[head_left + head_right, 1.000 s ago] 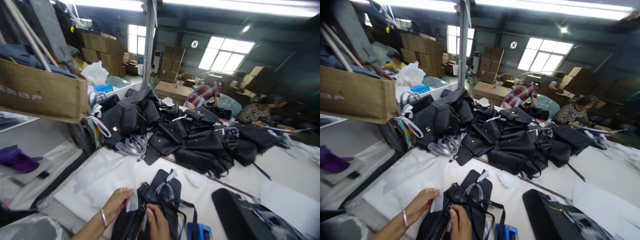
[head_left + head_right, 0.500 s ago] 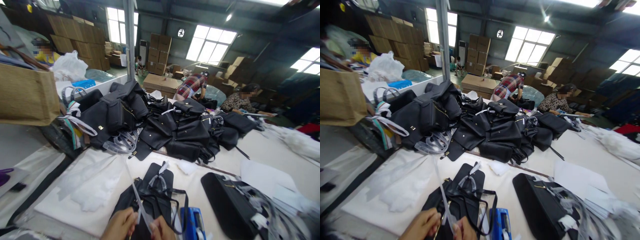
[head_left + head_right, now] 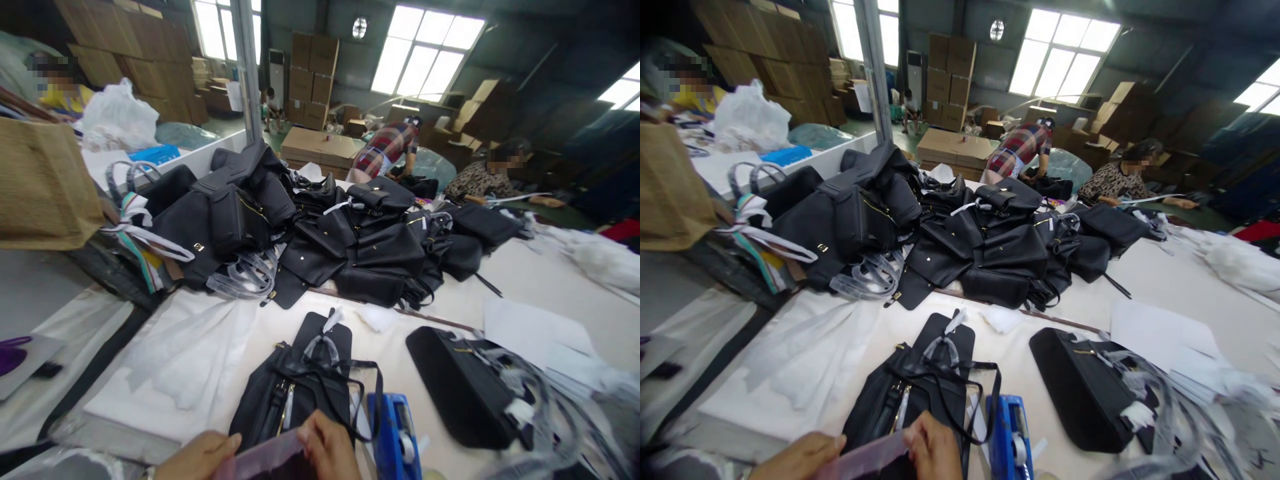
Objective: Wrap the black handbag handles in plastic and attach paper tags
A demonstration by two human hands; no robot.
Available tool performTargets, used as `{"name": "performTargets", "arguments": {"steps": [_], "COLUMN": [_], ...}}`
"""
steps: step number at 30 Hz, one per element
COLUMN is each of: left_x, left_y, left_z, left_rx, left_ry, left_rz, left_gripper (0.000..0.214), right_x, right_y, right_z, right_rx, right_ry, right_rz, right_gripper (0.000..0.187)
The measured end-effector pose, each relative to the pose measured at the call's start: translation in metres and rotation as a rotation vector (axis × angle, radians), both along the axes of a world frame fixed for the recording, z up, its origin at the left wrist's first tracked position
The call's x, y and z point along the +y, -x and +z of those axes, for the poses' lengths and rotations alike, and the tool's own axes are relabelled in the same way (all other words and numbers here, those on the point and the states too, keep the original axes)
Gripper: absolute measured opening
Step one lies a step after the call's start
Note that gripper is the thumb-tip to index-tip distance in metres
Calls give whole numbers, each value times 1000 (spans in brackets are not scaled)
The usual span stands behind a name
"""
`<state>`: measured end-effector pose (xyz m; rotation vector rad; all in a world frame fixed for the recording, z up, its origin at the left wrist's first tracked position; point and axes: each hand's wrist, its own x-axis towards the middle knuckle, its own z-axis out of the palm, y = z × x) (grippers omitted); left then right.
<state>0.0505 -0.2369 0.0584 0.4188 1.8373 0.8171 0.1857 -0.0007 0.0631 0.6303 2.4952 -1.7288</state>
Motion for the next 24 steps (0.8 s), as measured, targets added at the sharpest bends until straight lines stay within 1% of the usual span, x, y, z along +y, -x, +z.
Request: {"name": "performTargets", "arguments": {"steps": [1, 3, 5, 6, 8, 11, 13, 14, 16, 19, 21, 22, 24], "left_x": [-1, 8, 27, 38, 60, 86, 97, 100, 103, 103, 102, 101, 98], "left_y": [2, 10, 18, 20, 19, 11, 4, 2, -1, 1, 3, 4, 3], "left_z": [4, 14, 21, 23, 23, 16, 10, 8, 6, 7, 7, 6, 2], "left_rx": [-34, 51, 146, 135, 14, -149, -196, -209, -235, -274, -290, -294, -299], "left_ry": [-15, -86, -197, -242, -322, -422, -442, -435, -410, -369, -349, -345, -347], "left_rz": [45, 64, 31, 31, 89, 194, 217, 221, 226, 256, 268, 257, 212], "left_gripper": [62, 53, 41, 35, 27, 27, 13, 9, 15, 21, 24, 26, 33], "right_x": [0, -4, -8, -10, -9, -4, 0, 1, 3, 1, -2, -3, -4], "right_y": [5, 15, 25, 28, 32, 34, 33, 33, 33, 31, 27, 23, 13], "right_z": [2, 3, 5, 7, 12, 20, 20, 18, 9, -7, -14, -14, -10], "right_rx": [-20, -36, -42, -45, -33, -15, -17, -17, -28, -66, -68, -64, -69], "right_ry": [45, 83, 87, 82, 46, 7, 30, 49, 114, 297, 380, 384, 330], "right_rz": [-28, -87, -115, -119, -116, -124, -147, -164, -205, -256, -289, -299, -300], "right_gripper": [26, 25, 25, 25, 25, 27, 30, 33, 40, 50, 54, 54, 49]}}
